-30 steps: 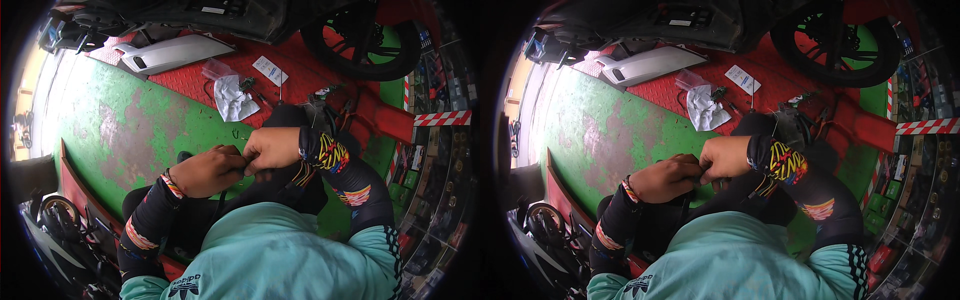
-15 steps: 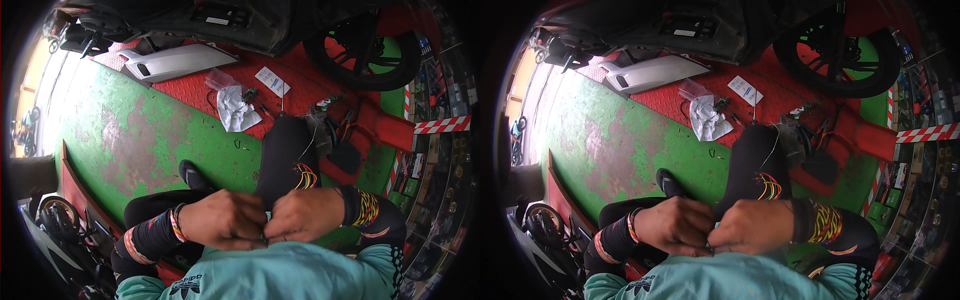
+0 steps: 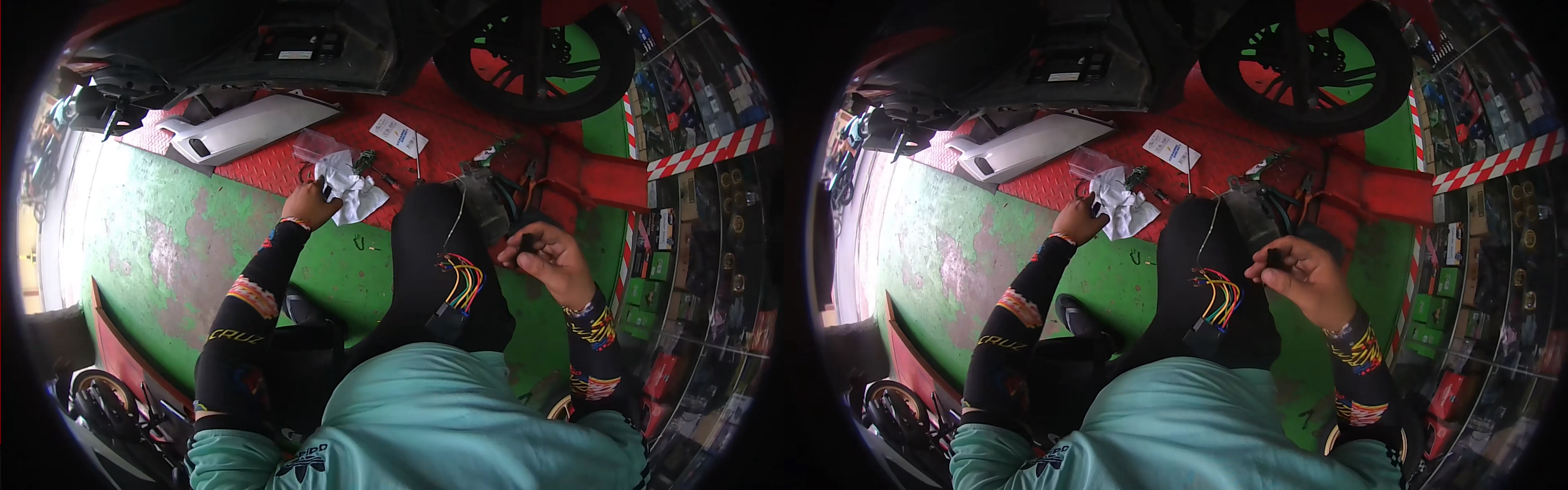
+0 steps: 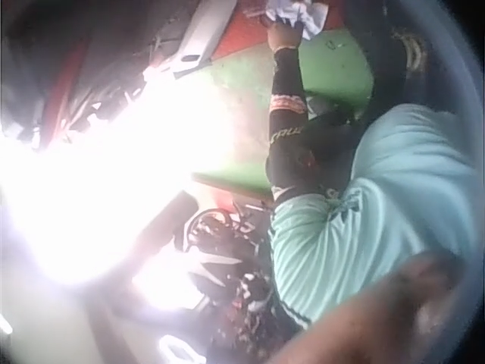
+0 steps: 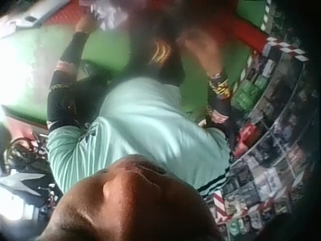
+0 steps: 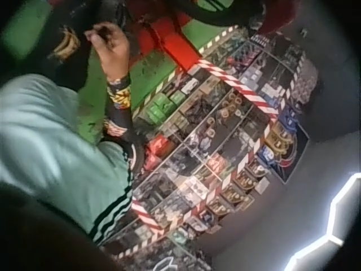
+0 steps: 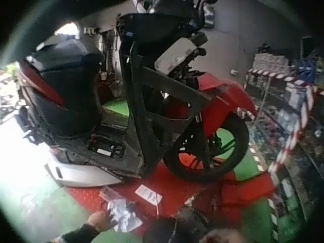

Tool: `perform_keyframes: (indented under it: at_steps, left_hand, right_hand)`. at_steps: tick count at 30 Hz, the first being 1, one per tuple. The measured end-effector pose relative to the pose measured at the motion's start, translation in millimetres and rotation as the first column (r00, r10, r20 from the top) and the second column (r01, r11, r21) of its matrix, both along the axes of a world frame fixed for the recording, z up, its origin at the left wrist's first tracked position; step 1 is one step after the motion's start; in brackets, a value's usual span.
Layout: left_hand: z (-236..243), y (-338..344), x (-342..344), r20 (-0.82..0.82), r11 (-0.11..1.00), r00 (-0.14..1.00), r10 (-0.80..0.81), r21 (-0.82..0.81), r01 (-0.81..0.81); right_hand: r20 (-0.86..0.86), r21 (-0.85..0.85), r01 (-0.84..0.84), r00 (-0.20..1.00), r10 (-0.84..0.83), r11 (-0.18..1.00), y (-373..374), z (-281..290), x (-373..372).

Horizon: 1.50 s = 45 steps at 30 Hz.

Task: The recorder is shown stripping wires and applying electrical tape to a wiring harness on a motorcycle.

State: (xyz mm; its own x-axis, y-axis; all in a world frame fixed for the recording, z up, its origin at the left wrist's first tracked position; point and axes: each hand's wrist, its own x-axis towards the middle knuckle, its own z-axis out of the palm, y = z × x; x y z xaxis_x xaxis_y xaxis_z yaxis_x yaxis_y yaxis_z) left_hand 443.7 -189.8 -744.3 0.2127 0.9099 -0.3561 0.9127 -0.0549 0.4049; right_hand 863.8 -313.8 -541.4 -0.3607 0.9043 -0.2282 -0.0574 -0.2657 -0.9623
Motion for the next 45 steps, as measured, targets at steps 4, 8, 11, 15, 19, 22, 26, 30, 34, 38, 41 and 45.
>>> perform_keyframes:
  at_steps: [4, 8, 11, 15, 19, 22, 26, 30, 34, 38, 41, 45]
  left_hand:
    - [-78.1, 7.4, -0.1, -0.029, 0.94, 0.988, 0.15, 0.314, -0.134]
    - [-68.3, 6.8, 34.8, 0.062, 0.87, 0.991, 0.118, 0.475, -0.134]
    - [-31.0, -4.8, 64.8, -0.025, 0.655, 0.981, 0.191, 0.748, -0.109]
    - [43.7, -45.0, 108.6, 0.602, 0.957, 0.797, 0.037, 0.208, -0.201]
    - [92.5, -89.0, 145.6, 0.802, 0.964, 0.54, 0.255, -0.255, -0.077]
    - [116.5, -108.7, 160.0, 0.676, 0.982, 0.728, 0.113, -0.189, 0.023]
    - [122.3, -115.9, 175.4, 0.592, 0.958, 0.777, 0.215, -0.282, -0.05]
    - [114.8, -120.5, 175.4, 0.703, 0.95, 0.659, 0.269, -0.305, -0.063]
    - [116.4, -125.1, 174.5, 0.773, 0.9, 0.487, 0.407, -0.431, -0.068]
    - [124.3, -122.1, 170.1, 0.784, 0.876, 0.474, 0.4, -0.479, 0.053]
    - [124.4, -118.6, 166.0, 0.8, 0.842, 0.425, 0.424, -0.521, 0.14]
    - [116.4, -111.2, 152.6, 0.818, 0.783, 0.371, 0.44, -0.552, 0.288]
  right_hand:
    - [0.205, -0.048, 0.246, 0.951, -0.232, 0.968, -25.4, -67.1, 31.9]
    - [0.374, -0.148, 0.346, 0.887, -0.271, 0.927, -54.4, -156.0, 46.3]
    - [0.434, -0.161, 0.335, 0.869, -0.239, 0.928, -63.5, -179.6, 39.4]
    - [0.335, -0.204, 0.286, 0.919, -0.208, 0.936, -57.5, -183.4, 41.2]
    - [0.385, -0.306, 0.208, 0.919, -0.079, 0.929, -38.0, -185.9, 60.2]
    - [0.339, -0.188, 0.316, 0.909, -0.241, 0.93, -16.5, -160.2, 47.5]
    - [0.207, 0.055, 0.203, 0.956, -0.21, 0.978, 5.4, -114.9, -8.9]
    - [0.035, -0.106, 0.066, 0.997, -0.062, 0.992, 13.9, -104.0, -29.3]
    - [0.023, -0.087, 0.011, 1.0, -0.009, 0.996, 6.3, -97.8, -29.5]
    - [-0.05, -0.152, 0.126, 0.99, -0.135, 0.98, -6.4, -92.1, -33.9]
    - [-0.057, -0.16, 0.261, 0.96, -0.272, 0.952, -15.2, -91.9, -41.0]
    - [-0.148, -0.162, 0.455, 0.866, -0.478, 0.876, -27.6, -90.2, -55.7]
